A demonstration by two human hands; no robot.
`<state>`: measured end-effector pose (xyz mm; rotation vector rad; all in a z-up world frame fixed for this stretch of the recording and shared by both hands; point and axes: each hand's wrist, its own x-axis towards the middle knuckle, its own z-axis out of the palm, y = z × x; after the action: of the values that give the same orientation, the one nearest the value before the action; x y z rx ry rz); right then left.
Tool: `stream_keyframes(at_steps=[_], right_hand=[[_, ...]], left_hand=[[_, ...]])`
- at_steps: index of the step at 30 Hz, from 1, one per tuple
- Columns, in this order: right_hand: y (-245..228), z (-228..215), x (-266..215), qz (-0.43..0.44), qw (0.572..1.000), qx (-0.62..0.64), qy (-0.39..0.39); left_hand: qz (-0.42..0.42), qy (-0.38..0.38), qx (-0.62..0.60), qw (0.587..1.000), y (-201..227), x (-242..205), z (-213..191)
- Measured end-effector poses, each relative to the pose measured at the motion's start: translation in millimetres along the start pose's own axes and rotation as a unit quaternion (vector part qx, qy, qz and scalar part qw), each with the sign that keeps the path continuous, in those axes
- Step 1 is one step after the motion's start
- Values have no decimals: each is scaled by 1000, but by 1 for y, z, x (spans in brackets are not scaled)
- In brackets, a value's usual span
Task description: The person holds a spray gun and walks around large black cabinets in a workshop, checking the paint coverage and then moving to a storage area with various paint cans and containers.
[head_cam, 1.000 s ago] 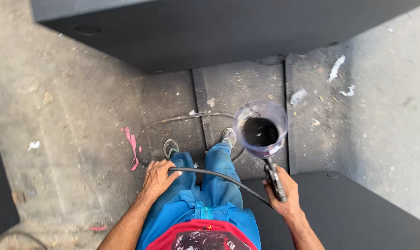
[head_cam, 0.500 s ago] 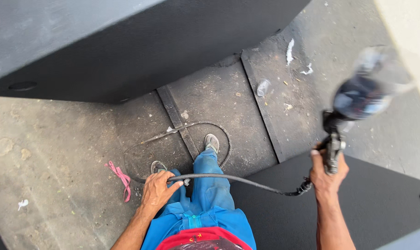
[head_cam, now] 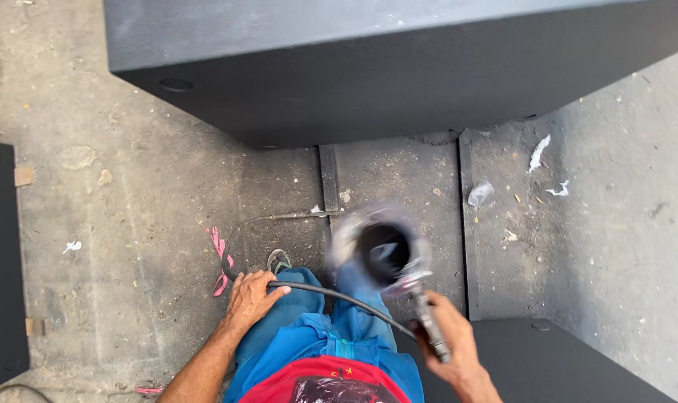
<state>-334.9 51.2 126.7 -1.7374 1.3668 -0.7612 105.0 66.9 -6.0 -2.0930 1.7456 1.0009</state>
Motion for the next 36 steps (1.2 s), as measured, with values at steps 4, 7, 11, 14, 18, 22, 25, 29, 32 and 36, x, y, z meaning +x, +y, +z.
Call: stream_keyframes(at_steps=[4, 7, 11, 14, 18, 22, 25, 29, 32, 36], right_hand=[[-51, -3, 39, -110, 986, 92, -90], [-63, -32, 48, -81, 989, 55, -110], [-62, -97, 49, 310, 944, -113, 1], [-69, -138, 70, 287, 951, -70, 95], [-149, -124, 121, 216, 964, -23, 153], [-205, -61, 154, 170, 980, 55, 92], [-259, 21, 179, 79, 987, 68, 125], [-290, 134, 208, 25, 981, 165, 95], [-342, 207, 216, 21, 969, 221, 107], [-416, 274, 237, 73, 965, 205, 149]], left_hand=[[-31, 11, -19, 999, -18, -10, -15], [-20, 46, -27, 998, -22, -11, -16], [75, 82, -94, 989, -4, -9, -24], [168, 138, -124, 968, 4, -7, -30], [191, 187, -122, 956, -12, 3, -42], [173, 290, -119, 934, -83, 20, -72], [108, 350, -126, 922, -164, 18, -111], [50, 348, -159, 923, -311, 12, -141], [-10, 304, -213, 929, -404, -6, -159], [-23, 317, -224, 921, -497, -23, -230]])
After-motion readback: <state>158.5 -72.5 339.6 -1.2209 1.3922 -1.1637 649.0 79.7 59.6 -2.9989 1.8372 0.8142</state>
